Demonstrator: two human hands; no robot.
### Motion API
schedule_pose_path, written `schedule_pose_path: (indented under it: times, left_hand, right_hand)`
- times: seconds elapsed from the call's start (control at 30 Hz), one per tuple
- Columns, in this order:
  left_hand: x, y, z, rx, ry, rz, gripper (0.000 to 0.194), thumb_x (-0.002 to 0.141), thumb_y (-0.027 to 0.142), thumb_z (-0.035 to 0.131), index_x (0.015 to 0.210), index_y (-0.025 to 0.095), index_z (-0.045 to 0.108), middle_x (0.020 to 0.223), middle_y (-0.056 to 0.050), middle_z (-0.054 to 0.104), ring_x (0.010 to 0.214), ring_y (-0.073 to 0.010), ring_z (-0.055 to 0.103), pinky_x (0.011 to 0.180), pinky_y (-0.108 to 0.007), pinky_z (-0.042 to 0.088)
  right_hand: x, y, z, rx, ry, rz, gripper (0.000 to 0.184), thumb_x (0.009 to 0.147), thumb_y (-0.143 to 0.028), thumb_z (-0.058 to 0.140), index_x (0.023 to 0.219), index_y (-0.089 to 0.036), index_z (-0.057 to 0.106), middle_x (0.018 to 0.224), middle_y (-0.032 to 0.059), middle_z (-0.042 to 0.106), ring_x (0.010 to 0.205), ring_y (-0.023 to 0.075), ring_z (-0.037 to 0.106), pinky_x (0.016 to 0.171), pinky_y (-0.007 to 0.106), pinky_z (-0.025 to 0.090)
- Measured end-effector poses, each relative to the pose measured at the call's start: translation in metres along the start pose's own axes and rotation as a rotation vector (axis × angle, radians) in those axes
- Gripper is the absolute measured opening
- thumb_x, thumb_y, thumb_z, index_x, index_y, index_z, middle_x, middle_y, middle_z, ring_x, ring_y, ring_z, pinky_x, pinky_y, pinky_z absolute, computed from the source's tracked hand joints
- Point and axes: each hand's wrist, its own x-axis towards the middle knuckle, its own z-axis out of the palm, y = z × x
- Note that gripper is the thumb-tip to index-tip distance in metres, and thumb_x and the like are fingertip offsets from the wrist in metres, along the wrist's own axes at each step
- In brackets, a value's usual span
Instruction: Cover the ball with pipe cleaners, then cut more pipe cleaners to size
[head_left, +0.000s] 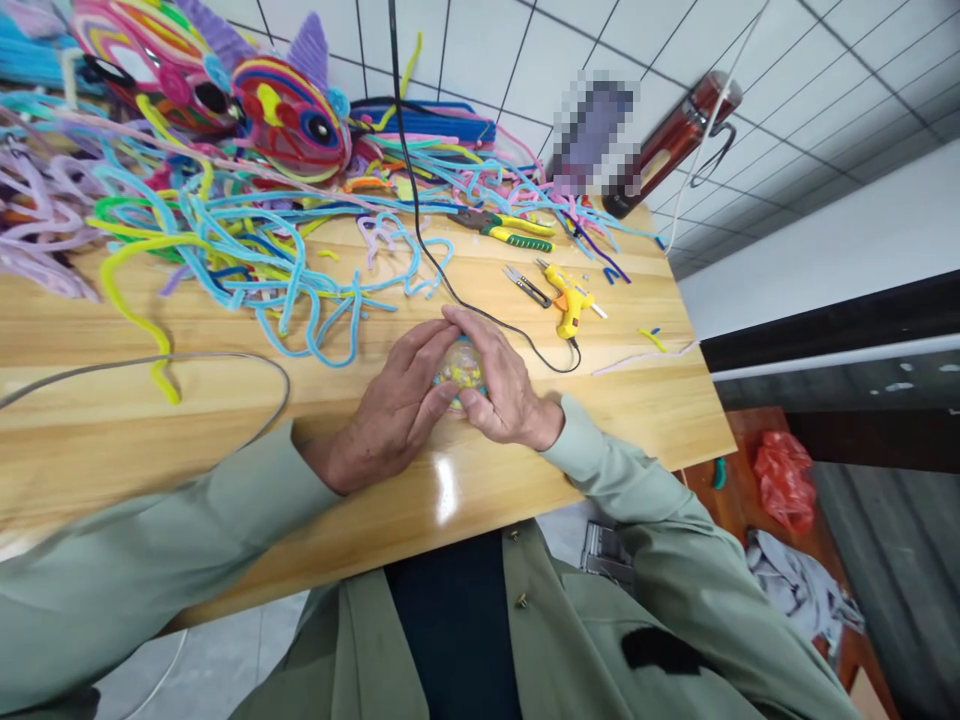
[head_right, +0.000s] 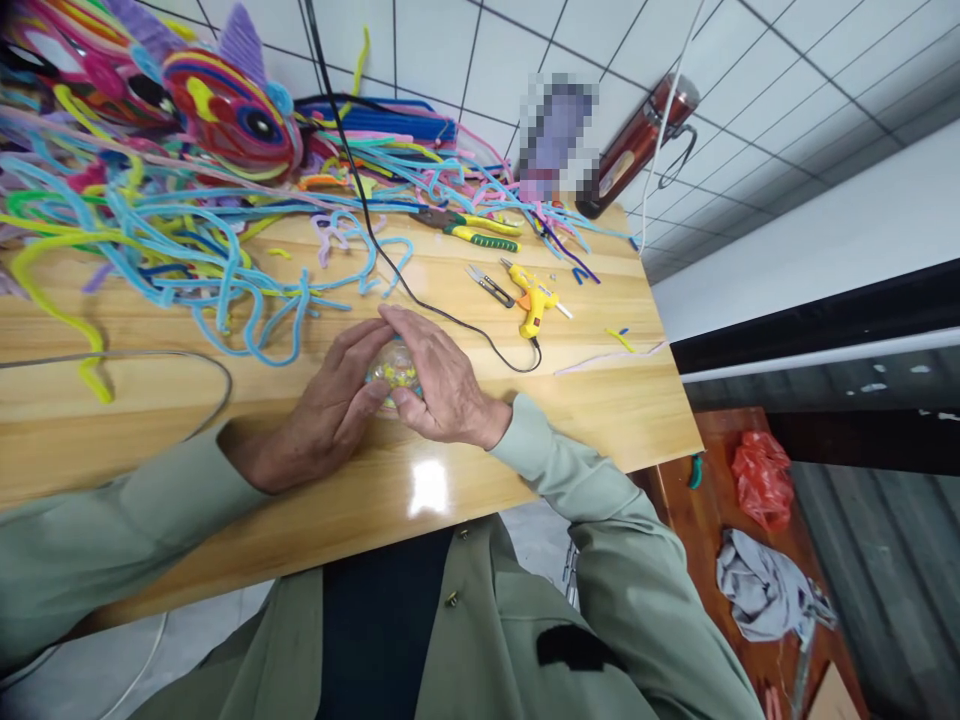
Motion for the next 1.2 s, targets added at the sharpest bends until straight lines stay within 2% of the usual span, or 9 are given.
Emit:
schedule_pose_path:
  times: [0.1, 0.23, 0.3, 0.47, 0.67, 0.87, 0.97, 1.03, 1.2]
  left_hand:
    - [-0.001, -0.001, 0.002, 0.013, 0.007, 0.0, 0.058, 0.119, 0.035, 0.039, 0.174, 0.023, 0.026, 0.169, -0.02, 0.043, 0.162, -0.0316, 0.041, 0.134, -0.056, 0.041]
    - [-0.003, -0.001, 0.001, 0.01, 0.021, 0.003, 0.059, 0.119, 0.037, 0.041, 0.174, 0.022, 0.027, 0.17, -0.02, 0.044, 0.161, -0.0324, 0.043, 0.133, -0.056, 0.043]
    - [-0.001, -0.001, -0.001, -0.013, 0.035, -0.002, 0.056, 0.12, 0.035, 0.039, 0.174, 0.025, 0.029, 0.169, -0.017, 0.046, 0.161, -0.0314, 0.044, 0.133, -0.056, 0.043]
    - [0.005, -0.003, -0.006, -0.057, 0.069, 0.017, 0.049, 0.12, 0.036, 0.038, 0.169, 0.028, 0.041, 0.16, -0.013, 0.055, 0.153, -0.0292, 0.052, 0.129, -0.051, 0.049]
    - [0.003, -0.003, -0.004, 0.011, 0.006, -0.01, 0.056, 0.12, 0.035, 0.039, 0.175, 0.029, 0.028, 0.166, -0.015, 0.047, 0.156, -0.03, 0.048, 0.13, -0.053, 0.048]
    - [0.002, 0.0, -0.006, -0.022, -0.029, -0.028, 0.057, 0.12, 0.035, 0.038, 0.176, 0.034, 0.025, 0.173, -0.013, 0.043, 0.164, -0.0325, 0.041, 0.133, -0.059, 0.044]
    - [0.002, -0.002, -0.005, -0.032, -0.02, -0.014, 0.057, 0.12, 0.036, 0.038, 0.176, 0.034, 0.026, 0.172, -0.014, 0.046, 0.163, -0.0325, 0.043, 0.133, -0.06, 0.045]
    - [0.002, -0.004, -0.004, -0.023, -0.01, 0.011, 0.058, 0.12, 0.036, 0.039, 0.176, 0.032, 0.026, 0.17, -0.015, 0.048, 0.162, -0.0323, 0.044, 0.132, -0.059, 0.046]
    - [-0.003, -0.005, -0.005, 0.008, 0.012, 0.001, 0.058, 0.12, 0.037, 0.041, 0.175, 0.028, 0.03, 0.165, -0.016, 0.053, 0.156, -0.0307, 0.051, 0.129, -0.053, 0.05]
  right_hand:
    - [0.0, -0.001, 0.002, -0.033, 0.012, 0.008, 0.076, 0.112, -0.065, 0.028, 0.179, -0.032, 0.014, 0.167, 0.0141, 0.054, 0.157, 0.0336, 0.055, 0.127, 0.061, 0.053]
    - [0.002, -0.004, 0.004, -0.018, 0.088, -0.055, 0.073, 0.113, -0.056, 0.035, 0.175, -0.018, 0.027, 0.161, 0.0206, 0.059, 0.154, 0.032, 0.058, 0.123, 0.06, 0.056]
    - [0.004, -0.005, 0.004, -0.004, 0.101, -0.056, 0.072, 0.113, -0.056, 0.038, 0.172, -0.016, 0.031, 0.16, 0.0217, 0.061, 0.153, 0.0317, 0.06, 0.123, 0.058, 0.056]
    - [0.005, -0.006, 0.005, -0.019, 0.086, -0.031, 0.073, 0.112, -0.057, 0.039, 0.171, -0.016, 0.029, 0.163, 0.0226, 0.059, 0.153, 0.0342, 0.06, 0.123, 0.059, 0.056]
    - [0.001, -0.003, 0.009, 0.007, 0.072, -0.001, 0.073, 0.11, -0.054, 0.041, 0.173, -0.025, 0.021, 0.17, 0.0169, 0.05, 0.163, 0.0333, 0.048, 0.131, 0.061, 0.048]
    - [-0.002, -0.002, 0.012, 0.012, 0.057, 0.027, 0.076, 0.107, -0.055, 0.049, 0.173, -0.03, 0.02, 0.173, 0.0143, 0.046, 0.163, 0.0344, 0.048, 0.132, 0.059, 0.047]
    - [0.0, -0.003, 0.013, -0.026, 0.056, 0.021, 0.073, 0.107, -0.056, 0.041, 0.172, -0.03, 0.02, 0.17, 0.0136, 0.05, 0.161, 0.0318, 0.051, 0.129, 0.058, 0.051]
    - [0.001, -0.003, 0.012, -0.028, 0.106, -0.02, 0.07, 0.108, -0.056, 0.036, 0.171, -0.029, 0.023, 0.164, 0.0148, 0.055, 0.157, 0.0305, 0.056, 0.124, 0.058, 0.055]
    - [0.001, -0.003, 0.007, -0.003, 0.217, -0.108, 0.072, 0.103, -0.052, 0.058, 0.166, -0.024, 0.037, 0.144, 0.0167, 0.07, 0.141, 0.0332, 0.068, 0.115, 0.061, 0.062]
